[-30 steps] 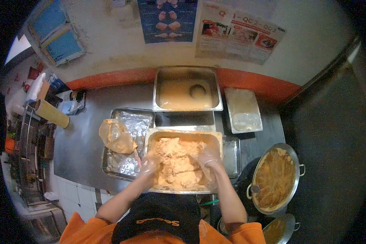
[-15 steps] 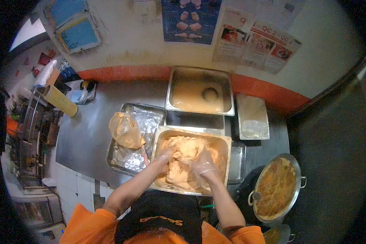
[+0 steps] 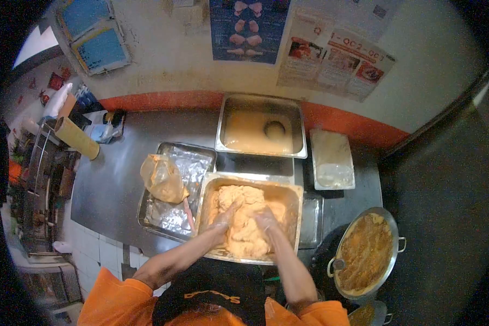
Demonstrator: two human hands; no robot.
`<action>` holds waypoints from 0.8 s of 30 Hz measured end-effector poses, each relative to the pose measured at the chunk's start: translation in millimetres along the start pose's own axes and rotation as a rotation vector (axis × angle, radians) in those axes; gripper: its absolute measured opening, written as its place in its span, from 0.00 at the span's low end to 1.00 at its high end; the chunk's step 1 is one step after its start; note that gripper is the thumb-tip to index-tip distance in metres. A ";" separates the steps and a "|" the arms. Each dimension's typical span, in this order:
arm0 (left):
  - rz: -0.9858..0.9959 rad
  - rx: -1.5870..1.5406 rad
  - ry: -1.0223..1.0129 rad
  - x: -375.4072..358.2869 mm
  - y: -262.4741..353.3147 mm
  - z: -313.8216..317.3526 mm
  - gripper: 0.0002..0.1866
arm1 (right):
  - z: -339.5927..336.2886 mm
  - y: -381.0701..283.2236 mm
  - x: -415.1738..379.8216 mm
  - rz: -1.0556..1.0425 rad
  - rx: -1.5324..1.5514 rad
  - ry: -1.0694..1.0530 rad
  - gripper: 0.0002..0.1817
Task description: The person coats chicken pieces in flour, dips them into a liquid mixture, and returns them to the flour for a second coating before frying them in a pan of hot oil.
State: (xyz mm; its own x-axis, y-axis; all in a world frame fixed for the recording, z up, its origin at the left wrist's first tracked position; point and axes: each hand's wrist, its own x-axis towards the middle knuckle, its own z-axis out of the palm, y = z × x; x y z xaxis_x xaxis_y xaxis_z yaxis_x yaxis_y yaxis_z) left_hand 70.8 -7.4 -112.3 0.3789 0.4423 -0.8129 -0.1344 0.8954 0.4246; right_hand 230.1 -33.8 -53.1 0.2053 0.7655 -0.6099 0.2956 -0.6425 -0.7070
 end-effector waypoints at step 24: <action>0.138 0.248 -0.043 -14.9 22.0 -40.6 0.29 | -29.8 -97.8 -89.0 -0.022 -0.314 -0.051 0.28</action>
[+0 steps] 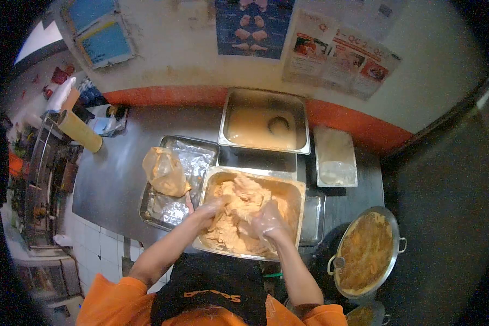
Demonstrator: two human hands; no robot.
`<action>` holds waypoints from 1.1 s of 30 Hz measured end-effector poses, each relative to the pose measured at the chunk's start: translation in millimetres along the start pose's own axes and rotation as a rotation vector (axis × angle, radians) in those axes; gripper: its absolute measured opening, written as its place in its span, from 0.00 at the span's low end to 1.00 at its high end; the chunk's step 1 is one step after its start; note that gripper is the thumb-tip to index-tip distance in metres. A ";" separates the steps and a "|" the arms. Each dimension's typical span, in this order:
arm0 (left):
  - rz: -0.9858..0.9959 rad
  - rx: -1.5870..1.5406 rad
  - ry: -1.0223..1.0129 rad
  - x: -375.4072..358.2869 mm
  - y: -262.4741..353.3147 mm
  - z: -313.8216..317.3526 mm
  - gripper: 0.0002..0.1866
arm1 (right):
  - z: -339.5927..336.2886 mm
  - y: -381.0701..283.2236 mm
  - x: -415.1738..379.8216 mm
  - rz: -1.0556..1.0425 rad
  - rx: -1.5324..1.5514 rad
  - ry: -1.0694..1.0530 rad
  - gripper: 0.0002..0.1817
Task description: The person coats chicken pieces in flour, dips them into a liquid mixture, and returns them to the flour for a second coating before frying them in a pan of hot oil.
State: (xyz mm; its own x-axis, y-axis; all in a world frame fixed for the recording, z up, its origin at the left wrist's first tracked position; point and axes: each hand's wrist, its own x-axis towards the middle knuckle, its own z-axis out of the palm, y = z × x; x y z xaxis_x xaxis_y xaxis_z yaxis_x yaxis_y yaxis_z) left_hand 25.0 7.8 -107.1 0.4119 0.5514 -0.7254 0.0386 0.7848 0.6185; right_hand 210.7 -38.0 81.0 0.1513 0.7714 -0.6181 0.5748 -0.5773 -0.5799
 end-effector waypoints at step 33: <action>0.036 -0.207 0.181 -37.5 -1.3 48.5 0.29 | 74.3 106.1 80.6 0.042 -0.351 0.178 0.31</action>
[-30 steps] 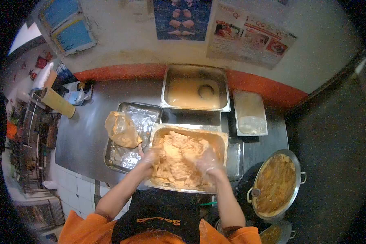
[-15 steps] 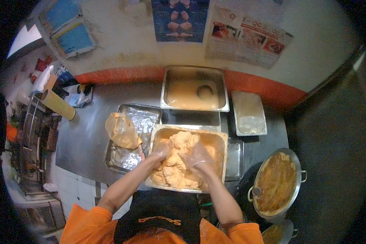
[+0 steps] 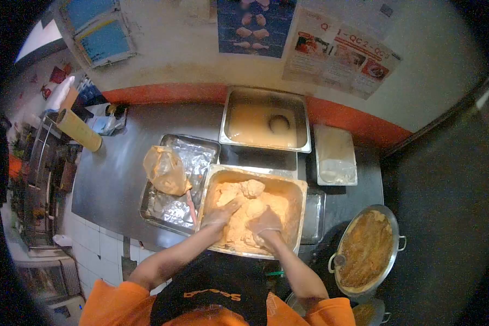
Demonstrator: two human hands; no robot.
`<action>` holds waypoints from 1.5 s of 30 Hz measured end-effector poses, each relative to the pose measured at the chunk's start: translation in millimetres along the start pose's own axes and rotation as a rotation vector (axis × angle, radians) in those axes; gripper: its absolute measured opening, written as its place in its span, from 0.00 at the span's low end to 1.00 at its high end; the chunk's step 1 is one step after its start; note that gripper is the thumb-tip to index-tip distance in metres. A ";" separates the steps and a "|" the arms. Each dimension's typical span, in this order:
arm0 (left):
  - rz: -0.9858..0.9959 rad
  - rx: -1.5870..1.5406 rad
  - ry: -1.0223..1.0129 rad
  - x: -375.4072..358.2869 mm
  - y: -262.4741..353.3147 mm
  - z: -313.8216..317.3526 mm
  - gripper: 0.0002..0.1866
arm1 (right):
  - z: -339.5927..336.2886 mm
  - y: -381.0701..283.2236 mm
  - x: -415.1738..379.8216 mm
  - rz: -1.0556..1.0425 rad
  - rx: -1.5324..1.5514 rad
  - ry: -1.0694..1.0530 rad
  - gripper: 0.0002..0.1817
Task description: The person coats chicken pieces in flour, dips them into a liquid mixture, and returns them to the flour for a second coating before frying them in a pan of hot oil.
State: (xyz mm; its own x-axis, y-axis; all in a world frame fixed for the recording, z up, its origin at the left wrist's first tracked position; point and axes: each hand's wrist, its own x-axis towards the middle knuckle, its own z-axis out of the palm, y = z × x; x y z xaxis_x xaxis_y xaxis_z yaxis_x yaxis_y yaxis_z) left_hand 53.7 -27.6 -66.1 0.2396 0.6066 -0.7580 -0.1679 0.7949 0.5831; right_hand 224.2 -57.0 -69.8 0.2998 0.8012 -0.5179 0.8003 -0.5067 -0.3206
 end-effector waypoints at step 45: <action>-0.052 0.741 -0.047 55.7 7.6 -22.3 0.51 | 23.6 5.5 -2.8 0.112 1.058 0.010 0.35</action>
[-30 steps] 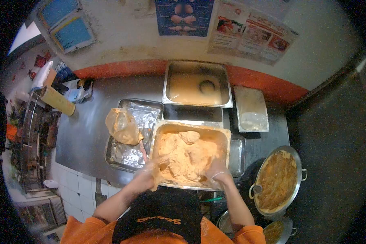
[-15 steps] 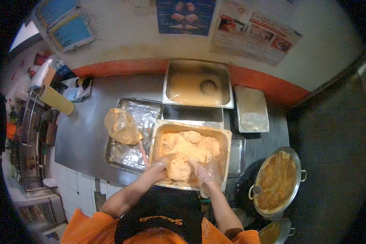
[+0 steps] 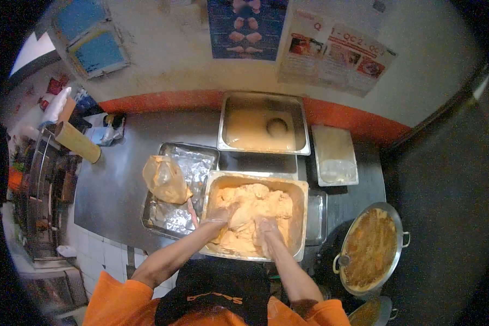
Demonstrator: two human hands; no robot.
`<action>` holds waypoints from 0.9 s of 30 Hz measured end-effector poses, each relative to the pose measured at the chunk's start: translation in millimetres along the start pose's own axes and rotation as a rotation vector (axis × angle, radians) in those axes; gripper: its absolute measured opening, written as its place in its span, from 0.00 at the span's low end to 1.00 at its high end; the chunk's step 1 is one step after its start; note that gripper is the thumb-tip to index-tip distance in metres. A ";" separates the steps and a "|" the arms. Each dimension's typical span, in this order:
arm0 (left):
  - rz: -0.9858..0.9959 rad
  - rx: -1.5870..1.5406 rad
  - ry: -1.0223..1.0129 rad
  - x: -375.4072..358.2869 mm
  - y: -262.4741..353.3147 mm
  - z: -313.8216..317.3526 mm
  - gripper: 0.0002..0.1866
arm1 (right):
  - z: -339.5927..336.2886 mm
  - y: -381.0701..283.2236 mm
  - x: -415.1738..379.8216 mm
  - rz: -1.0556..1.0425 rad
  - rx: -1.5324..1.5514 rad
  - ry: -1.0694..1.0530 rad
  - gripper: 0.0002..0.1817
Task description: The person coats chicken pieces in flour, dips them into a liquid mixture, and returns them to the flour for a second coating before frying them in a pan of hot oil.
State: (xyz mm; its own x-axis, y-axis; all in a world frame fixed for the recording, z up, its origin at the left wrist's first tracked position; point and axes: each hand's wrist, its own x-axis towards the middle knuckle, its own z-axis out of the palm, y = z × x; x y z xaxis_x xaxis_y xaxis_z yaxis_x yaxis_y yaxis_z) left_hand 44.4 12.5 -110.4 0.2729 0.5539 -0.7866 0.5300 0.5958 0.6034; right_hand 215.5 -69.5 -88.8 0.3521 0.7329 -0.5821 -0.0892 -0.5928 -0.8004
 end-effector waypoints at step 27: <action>0.184 0.391 -0.081 -28.5 85.5 -33.8 0.42 | -17.8 -21.9 -70.6 -0.055 0.142 0.095 0.31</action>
State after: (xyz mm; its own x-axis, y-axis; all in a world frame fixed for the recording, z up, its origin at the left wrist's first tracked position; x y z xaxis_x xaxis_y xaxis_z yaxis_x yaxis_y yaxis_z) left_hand 54.9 67.3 -31.9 0.4450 0.5732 -0.6880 0.7266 0.2180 0.6516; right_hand 209.2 -114.2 -27.6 0.4455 0.7243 -0.5262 -0.1962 -0.4945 -0.8468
